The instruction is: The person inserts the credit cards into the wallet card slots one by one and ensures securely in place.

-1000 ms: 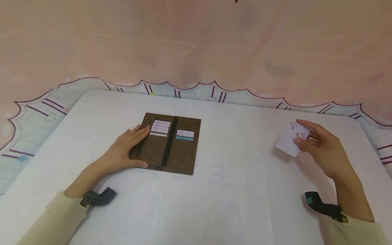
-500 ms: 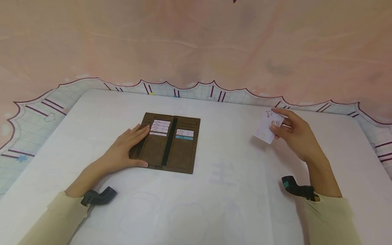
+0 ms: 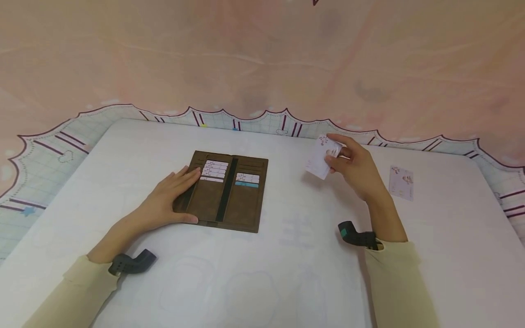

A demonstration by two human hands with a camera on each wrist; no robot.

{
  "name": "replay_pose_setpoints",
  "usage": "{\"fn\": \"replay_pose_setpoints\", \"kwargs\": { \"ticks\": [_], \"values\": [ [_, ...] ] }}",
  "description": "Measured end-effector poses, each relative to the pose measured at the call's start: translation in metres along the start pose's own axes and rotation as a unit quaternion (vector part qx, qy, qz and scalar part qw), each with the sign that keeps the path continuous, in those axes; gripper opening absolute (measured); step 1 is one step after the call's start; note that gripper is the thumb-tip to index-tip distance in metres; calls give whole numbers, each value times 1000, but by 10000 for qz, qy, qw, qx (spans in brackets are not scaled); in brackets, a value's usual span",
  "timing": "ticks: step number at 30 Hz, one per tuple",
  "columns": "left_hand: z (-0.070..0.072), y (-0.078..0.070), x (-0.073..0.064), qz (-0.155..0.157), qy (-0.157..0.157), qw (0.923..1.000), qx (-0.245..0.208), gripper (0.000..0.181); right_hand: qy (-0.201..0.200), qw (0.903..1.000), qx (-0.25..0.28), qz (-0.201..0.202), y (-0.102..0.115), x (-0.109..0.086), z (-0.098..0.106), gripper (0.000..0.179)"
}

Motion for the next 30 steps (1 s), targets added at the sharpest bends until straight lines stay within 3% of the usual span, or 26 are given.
{"fn": "replay_pose_setpoints", "kwargs": {
  "ticks": [12,30],
  "values": [
    [-1,0,-1,-19,-16,10000,-5,110,99,9919,1241,255,30,27,-41,54],
    [0,-1,-1,-69,-35,10000,-1,110,9,9874,1574,191,57,44,-81,51]
  ]
}}
Point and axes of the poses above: each hand's wrist, its own x-axis towards the middle knuckle, its own z-axis out of the back of the hand, y = z × x, the point moved 1 cm from there along x, towards the middle knuckle, and after that the axes turned 14 degrees about -x, right-handed, at the moved point
